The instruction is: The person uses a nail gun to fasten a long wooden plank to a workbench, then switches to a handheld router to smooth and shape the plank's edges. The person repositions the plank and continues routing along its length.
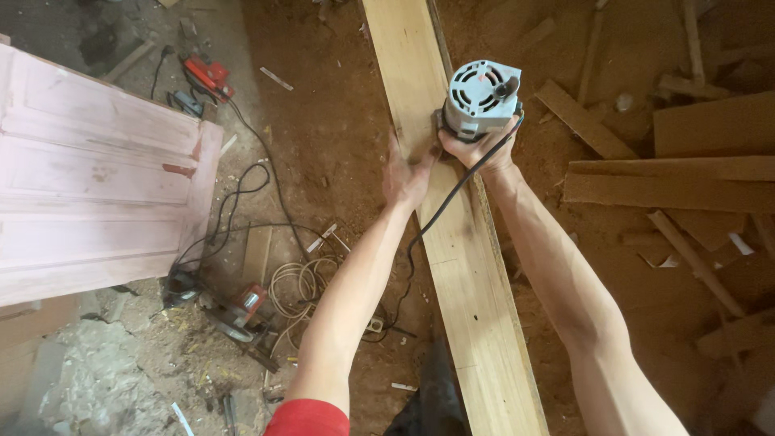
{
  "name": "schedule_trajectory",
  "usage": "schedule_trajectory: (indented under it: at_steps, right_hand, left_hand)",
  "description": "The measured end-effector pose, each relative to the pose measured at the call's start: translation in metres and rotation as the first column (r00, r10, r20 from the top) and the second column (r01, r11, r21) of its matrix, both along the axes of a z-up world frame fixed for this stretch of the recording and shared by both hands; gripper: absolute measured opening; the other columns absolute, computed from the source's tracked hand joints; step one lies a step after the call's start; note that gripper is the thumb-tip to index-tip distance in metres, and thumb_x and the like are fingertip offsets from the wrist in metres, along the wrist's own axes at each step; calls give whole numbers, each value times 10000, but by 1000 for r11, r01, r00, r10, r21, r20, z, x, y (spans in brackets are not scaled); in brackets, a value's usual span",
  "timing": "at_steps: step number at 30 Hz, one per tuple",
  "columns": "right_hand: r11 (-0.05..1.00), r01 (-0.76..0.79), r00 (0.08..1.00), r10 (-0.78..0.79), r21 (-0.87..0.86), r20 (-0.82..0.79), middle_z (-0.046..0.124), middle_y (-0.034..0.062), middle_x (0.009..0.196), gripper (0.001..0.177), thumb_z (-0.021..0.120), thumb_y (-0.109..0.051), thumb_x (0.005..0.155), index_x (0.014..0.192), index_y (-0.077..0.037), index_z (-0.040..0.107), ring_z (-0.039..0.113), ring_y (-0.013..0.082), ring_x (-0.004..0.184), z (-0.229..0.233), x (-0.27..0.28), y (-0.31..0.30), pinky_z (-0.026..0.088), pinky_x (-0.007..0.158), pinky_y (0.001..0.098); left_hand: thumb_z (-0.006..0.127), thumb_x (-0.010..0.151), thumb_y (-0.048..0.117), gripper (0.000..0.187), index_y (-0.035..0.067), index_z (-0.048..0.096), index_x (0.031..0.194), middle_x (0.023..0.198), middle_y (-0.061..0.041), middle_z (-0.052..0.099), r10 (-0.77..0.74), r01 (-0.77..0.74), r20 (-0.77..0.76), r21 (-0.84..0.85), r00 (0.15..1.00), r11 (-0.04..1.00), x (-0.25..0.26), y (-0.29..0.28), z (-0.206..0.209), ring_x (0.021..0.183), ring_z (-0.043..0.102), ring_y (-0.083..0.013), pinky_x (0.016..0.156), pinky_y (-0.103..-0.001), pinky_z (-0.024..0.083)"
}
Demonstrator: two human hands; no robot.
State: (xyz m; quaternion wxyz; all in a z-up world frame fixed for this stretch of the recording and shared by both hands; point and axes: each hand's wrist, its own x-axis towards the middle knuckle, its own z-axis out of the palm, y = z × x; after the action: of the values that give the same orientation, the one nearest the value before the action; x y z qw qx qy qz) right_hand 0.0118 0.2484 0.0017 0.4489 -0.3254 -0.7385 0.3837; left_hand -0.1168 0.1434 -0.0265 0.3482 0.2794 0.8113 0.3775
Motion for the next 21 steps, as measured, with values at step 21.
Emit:
schedule_trajectory:
  at_steps: [21]
  right_hand:
    - [989,-44,998,38,-140,-40,761,28,1042,391,891,-137,743,1084,-52,720,739,147,953,-1,-46,48,624,843,311]
  left_hand:
    - [770,771,581,1120,89,229,1620,1533,-217,489,32,-30,-16,121,999,992,-41,52,-13,1379,522,-360,1107,-435,440]
